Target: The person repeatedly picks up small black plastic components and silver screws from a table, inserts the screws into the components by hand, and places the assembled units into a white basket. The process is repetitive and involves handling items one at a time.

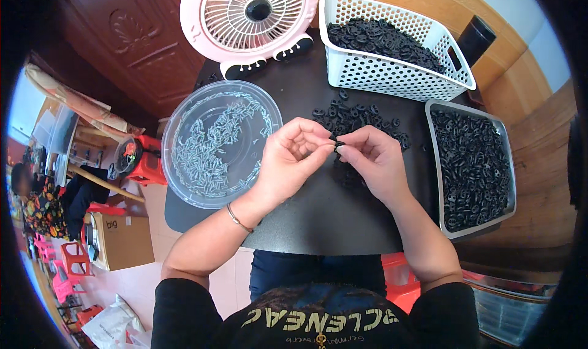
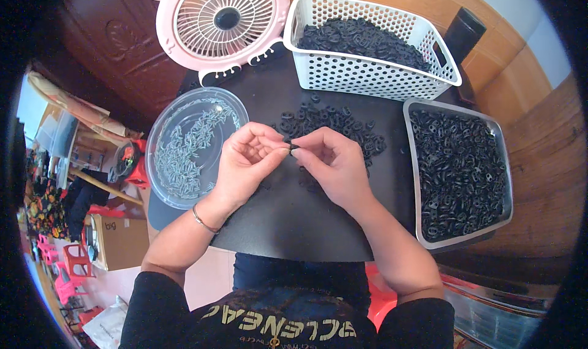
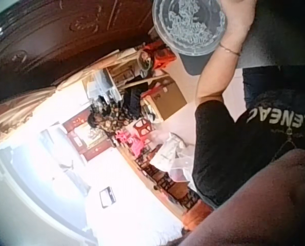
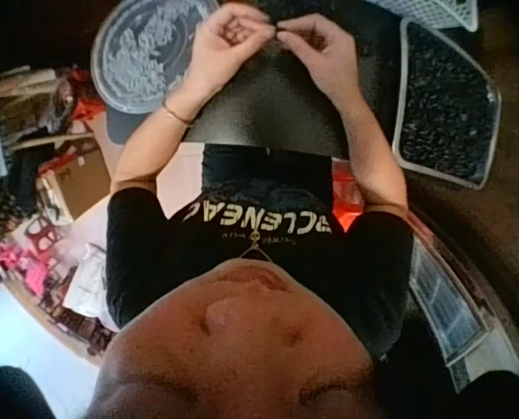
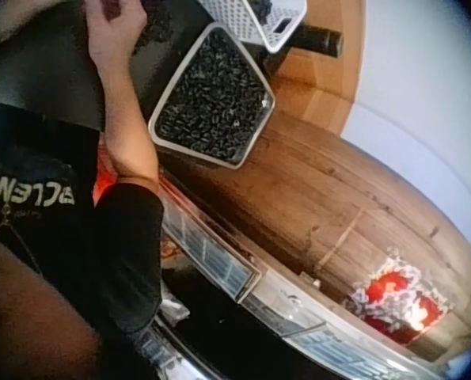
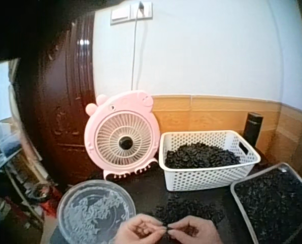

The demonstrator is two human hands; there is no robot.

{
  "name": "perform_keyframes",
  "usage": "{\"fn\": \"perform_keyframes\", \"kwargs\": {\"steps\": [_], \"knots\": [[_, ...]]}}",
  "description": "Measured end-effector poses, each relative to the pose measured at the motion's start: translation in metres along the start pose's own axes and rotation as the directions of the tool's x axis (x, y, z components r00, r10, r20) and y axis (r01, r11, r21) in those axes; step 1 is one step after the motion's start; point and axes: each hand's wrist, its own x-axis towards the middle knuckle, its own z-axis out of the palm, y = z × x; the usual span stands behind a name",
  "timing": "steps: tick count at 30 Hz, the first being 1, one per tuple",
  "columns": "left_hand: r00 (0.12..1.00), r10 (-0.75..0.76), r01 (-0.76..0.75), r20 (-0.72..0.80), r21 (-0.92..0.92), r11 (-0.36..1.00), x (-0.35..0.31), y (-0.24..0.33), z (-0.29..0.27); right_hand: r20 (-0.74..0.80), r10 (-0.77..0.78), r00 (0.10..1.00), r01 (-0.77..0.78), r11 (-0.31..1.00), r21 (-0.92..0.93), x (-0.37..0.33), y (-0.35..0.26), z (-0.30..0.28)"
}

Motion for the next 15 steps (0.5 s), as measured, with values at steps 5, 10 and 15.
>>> {"fn": "perform_keyframes", "kwargs": {"steps": [5,10,15], "knots": [[0.997,-0.076,0.077,-0.03,0.041,0.996,0.003,0.012,0.005,-0.019,0.022,1.0,-0.021,1.0,0.023,0.001,-0.002,-0.001],[0.992,-0.11,0.115,-0.055,0.113,0.987,0.003,0.013,0.005,-0.044,-0.064,0.997,0.063,0.998,-0.025,0.001,0.002,0.002],[0.987,-0.157,0.16,-0.032,0.196,0.967,0.004,0.009,0.0,-0.066,-0.098,0.993,0.091,0.99,-0.104,0.001,0.003,0.002]]}}
